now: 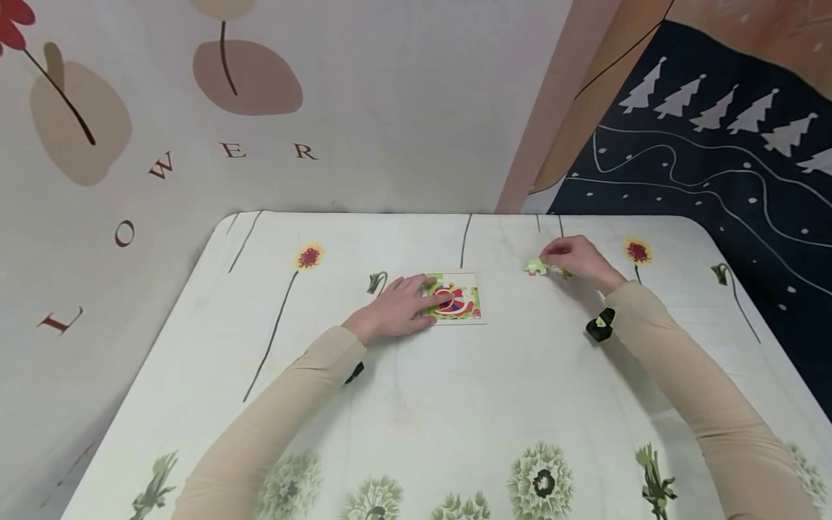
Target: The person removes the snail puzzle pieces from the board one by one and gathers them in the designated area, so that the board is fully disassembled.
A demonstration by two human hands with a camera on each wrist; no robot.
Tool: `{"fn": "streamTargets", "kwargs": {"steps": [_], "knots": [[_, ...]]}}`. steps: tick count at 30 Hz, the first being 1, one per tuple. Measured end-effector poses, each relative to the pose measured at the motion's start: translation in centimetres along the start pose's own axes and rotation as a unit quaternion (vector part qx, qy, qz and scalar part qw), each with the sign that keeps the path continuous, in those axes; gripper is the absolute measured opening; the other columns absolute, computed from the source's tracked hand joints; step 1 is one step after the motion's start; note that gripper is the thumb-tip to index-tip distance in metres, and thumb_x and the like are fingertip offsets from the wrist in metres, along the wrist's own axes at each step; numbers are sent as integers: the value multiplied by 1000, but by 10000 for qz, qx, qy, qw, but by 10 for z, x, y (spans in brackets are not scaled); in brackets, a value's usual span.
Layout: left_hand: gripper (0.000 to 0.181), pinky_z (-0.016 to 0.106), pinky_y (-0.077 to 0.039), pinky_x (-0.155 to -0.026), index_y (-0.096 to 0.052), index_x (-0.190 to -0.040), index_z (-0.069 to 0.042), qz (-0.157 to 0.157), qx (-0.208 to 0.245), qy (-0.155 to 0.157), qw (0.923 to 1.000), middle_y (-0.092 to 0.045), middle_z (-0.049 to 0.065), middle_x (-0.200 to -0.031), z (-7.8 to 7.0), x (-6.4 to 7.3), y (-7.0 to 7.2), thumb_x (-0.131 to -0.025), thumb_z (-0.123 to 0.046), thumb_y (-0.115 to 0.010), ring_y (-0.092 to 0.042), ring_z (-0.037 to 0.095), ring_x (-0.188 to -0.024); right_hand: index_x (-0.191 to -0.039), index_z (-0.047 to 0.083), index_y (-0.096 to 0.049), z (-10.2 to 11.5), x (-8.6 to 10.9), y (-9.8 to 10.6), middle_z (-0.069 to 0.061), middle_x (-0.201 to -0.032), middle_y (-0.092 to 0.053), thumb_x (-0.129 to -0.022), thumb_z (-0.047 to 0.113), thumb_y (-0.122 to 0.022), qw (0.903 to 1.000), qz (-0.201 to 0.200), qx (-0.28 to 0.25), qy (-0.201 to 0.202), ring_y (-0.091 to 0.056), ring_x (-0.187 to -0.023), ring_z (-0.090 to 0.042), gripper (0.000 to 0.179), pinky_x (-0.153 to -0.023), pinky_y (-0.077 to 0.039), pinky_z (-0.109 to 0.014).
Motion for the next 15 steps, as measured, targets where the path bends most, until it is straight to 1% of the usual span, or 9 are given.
{"fn": "streamTargets", "kwargs": {"steps": [8,11,15], "knots": [[54,50,-12,-113,-37,-150,-30,-5,-39,1,10000,-25,11,-154,1,-1,-1,-99,-37,-51,-18,27,-142,-118,-4,-63,-13,-1,0,-21,-118,-57,-96,21,-59,9992,25,26,-391,-47,-95,-29,33,-79,-40,-35],[54,50,-11,-113,-36,-150,-30,12,-54,17,10000,-24,11,-154,1,-1,-1,-99,-38,-51,-17,27,-143,-117,-4,-63,-16,-3,1,-21,-118,-57,-96,20,-60,9993,60,57,-368,-47,-96,-29,32,-80,-40,-35],[54,50,-11,-114,-36,-151,-31,26,-18,33,10000,-23,11,-154,1,-1,-1,-99,-39,-51,-16,28,-143,-114,-6,-64,-13,-5,1,-21,-115,-58,-96,18,-61,9997,169,125,-112,-47,-94,-28,30,-78,-40,-35]]}}
Point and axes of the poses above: each hand's wrist, its own x-axis away from the middle knuckle, its own y-axis out of the back of the hand, z = x × y, the point moved 9 cm from there along -x, towards the middle knuckle
